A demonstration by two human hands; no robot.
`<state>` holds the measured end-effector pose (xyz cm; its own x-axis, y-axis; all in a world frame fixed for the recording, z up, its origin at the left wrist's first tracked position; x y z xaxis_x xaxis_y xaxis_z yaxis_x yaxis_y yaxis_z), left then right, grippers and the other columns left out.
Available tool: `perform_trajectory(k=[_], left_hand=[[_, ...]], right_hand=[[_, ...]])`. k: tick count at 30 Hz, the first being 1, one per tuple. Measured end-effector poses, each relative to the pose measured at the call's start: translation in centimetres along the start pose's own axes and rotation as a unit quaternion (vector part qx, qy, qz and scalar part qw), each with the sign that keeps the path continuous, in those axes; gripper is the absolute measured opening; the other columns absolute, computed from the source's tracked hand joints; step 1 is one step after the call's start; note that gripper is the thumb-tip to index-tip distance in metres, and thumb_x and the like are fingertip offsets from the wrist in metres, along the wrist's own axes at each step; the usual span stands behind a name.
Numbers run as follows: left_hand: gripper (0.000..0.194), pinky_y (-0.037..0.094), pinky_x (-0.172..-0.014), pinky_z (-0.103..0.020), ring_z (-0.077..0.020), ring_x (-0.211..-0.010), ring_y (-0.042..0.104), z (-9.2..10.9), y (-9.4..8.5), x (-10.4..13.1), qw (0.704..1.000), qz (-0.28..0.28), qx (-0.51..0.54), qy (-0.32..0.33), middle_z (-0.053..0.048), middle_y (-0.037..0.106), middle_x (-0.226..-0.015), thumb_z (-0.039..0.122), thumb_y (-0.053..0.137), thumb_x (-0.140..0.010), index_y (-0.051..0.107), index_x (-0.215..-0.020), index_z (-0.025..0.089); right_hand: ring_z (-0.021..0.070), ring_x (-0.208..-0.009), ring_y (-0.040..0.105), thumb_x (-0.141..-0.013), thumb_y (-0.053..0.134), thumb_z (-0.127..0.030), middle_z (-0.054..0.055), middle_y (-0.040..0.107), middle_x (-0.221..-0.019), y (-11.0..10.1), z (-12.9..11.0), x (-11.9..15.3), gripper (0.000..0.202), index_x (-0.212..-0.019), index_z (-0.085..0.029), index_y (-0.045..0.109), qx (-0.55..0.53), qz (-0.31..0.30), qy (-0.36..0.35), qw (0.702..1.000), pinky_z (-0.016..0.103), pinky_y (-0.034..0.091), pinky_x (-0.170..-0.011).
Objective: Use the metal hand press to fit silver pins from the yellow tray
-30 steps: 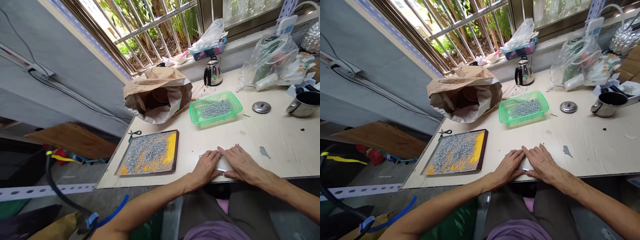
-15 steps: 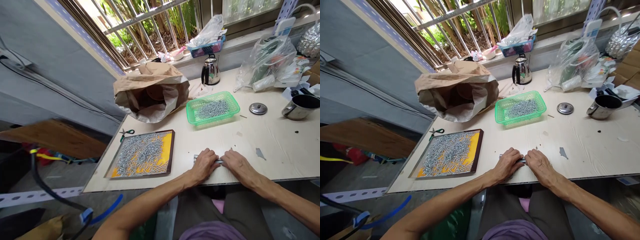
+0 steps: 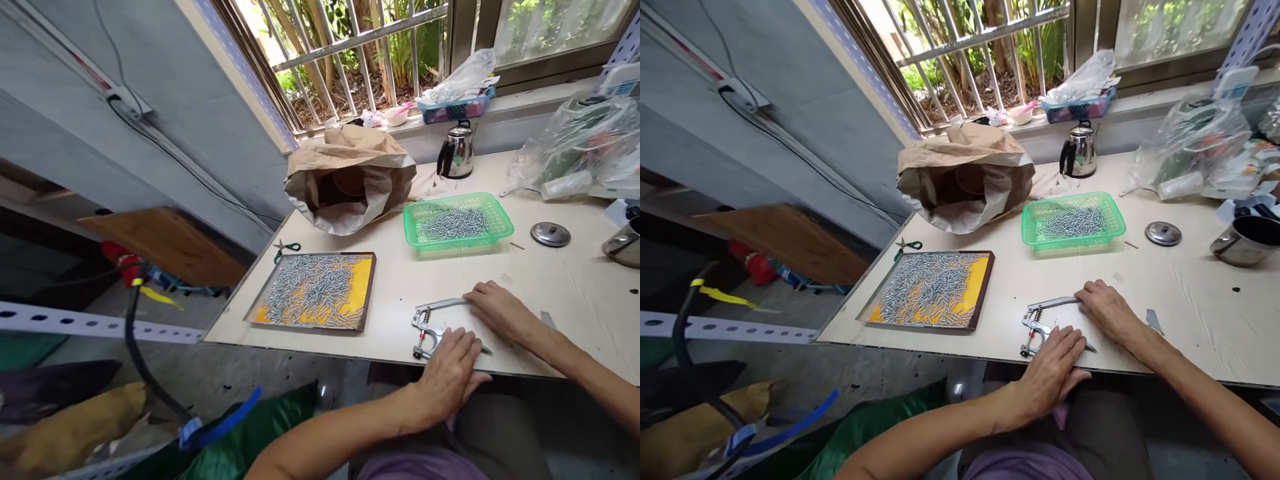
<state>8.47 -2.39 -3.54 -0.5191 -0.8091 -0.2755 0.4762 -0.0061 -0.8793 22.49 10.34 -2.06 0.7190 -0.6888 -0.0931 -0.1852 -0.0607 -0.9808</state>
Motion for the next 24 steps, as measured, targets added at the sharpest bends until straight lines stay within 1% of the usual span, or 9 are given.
perform_trajectory(k=[3,6,9,14,16,18,20,22,24], left_hand=[[0.044,0.038,-0.107,-0.049,-0.027,-0.118,0.052,0.3,0.0,-0.1,0.999,-0.015,0.023,-0.019,-0.017,0.059,-0.121,0.04,0.046,-0.092,0.045,-0.125,0.011],[0.047,0.036,-0.107,-0.05,-0.0283,-0.119,0.051,0.1,0.1,-0.2,0.999,-0.011,0.041,-0.02,-0.018,0.058,-0.121,0.042,0.048,-0.091,0.046,-0.125,0.009],[0.049,0.041,-0.103,-0.046,-0.03,-0.118,0.052,-0.1,0.8,0.0,0.998,-0.008,0.059,-0.016,-0.018,0.06,-0.118,0.044,0.051,-0.089,0.05,-0.122,0.008],[0.043,0.05,-0.09,-0.035,-0.0265,-0.103,0.062,0.4,0.7,1.8,0.998,-0.042,0.049,0.028,-0.015,0.066,-0.106,0.043,0.052,-0.089,0.056,-0.116,0.009],[0.034,0.05,-0.09,-0.03,-0.0219,-0.099,0.062,0.4,-1.0,3.1,0.995,-0.019,0.042,0.093,-0.012,0.067,-0.102,0.039,0.048,-0.092,0.06,-0.109,0.012],[0.027,0.05,-0.085,-0.028,-0.0176,-0.089,0.063,-0.8,-3.6,4.5,0.994,0.037,0.021,0.104,-0.01,0.068,-0.091,0.031,0.042,-0.095,0.063,-0.099,0.014],[0.027,0.051,-0.075,-0.029,-0.0157,-0.078,0.061,-3.5,-6.9,5.9,0.994,0.103,-0.028,0.016,-0.008,0.066,-0.082,0.022,0.037,-0.096,0.063,-0.094,0.016],[0.028,0.05,-0.071,-0.031,-0.0163,-0.076,0.057,-7.4,-10.1,6.9,0.975,0.143,-0.111,-0.13,-0.007,0.065,-0.081,0.019,0.036,-0.095,0.064,-0.095,0.017],[0.025,0.049,-0.072,-0.032,-0.0177,-0.079,0.054,-11.1,-12.4,7.5,0.949,0.127,-0.185,-0.22,-0.007,0.064,-0.083,0.02,0.041,-0.094,0.066,-0.088,0.019]], right_hand=[[0.022,-0.082,0.056,-0.09,0.042,-0.018,0.007,0.065,-0.083,-1.0,-0.6,-1.6,0.024,-0.081,-0.019,0.064,0.051,0.009,0.041,0.998,0.035,0.04,-0.071],[0.0224,-0.085,0.055,-0.087,0.048,-0.016,0.008,0.065,-0.089,-2.2,-2.8,-2.7,0.019,-0.089,-0.02,0.067,0.05,-0.004,0.039,0.998,0.035,0.039,-0.072],[0.022,-0.098,0.053,-0.085,0.057,-0.019,0.006,0.063,-0.105,-2.4,-6.6,-3.4,0.02,-0.099,-0.027,0.068,-0.013,-0.035,-0.086,0.996,0.034,0.04,-0.077],[0.025,-0.118,0.045,-0.082,0.063,-0.021,0.004,0.064,-0.102,0.4,-10.8,-4.4,0.013,-0.072,-0.025,0.069,-0.029,-0.061,-0.252,0.965,0.036,0.039,-0.082],[0.0248,-0.113,0.049,-0.081,0.062,-0.017,0.004,0.066,-0.093,2.0,-11.1,-4.9,0.016,-0.066,-0.022,0.066,-0.022,-0.044,-0.273,0.961,0.036,0.041,-0.079],[0.0231,-0.099,0.056,-0.08,0.06,-0.014,0.004,0.065,-0.082,3.0,-11.2,-5.4,0.016,-0.067,-0.021,0.064,-0.026,-0.016,-0.268,0.963,0.034,0.042,-0.073],[0.0197,-0.083,0.058,-0.082,0.054,-0.011,0.003,0.064,-0.075,2.9,-11.1,-5.7,0.016,-0.072,-0.02,0.063,-0.065,0.014,-0.253,0.965,0.033,0.043,-0.068],[0.0174,-0.076,0.057,-0.086,0.045,-0.012,0.003,0.063,-0.076,1.1,-10.5,-6.3,0.021,-0.079,-0.021,0.062,-0.122,0.051,-0.229,0.964,0.031,0.044,-0.067],[0.0177,-0.075,0.057,-0.09,0.036,-0.014,0.005,0.063,-0.08,-1.9,-9.2,-7.3,0.026,-0.085,-0.022,0.06,-0.154,0.104,-0.184,0.965,0.031,0.046,-0.069]])
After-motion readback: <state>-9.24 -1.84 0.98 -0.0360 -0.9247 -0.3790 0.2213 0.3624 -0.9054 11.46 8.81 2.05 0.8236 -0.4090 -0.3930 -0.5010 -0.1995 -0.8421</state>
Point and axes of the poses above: each hand's wrist, its own x-axis away from the middle knuckle, its own y-axis out of the palm, z = x × y, the point moved 2 cm from there along -x, towards the middle knuckle
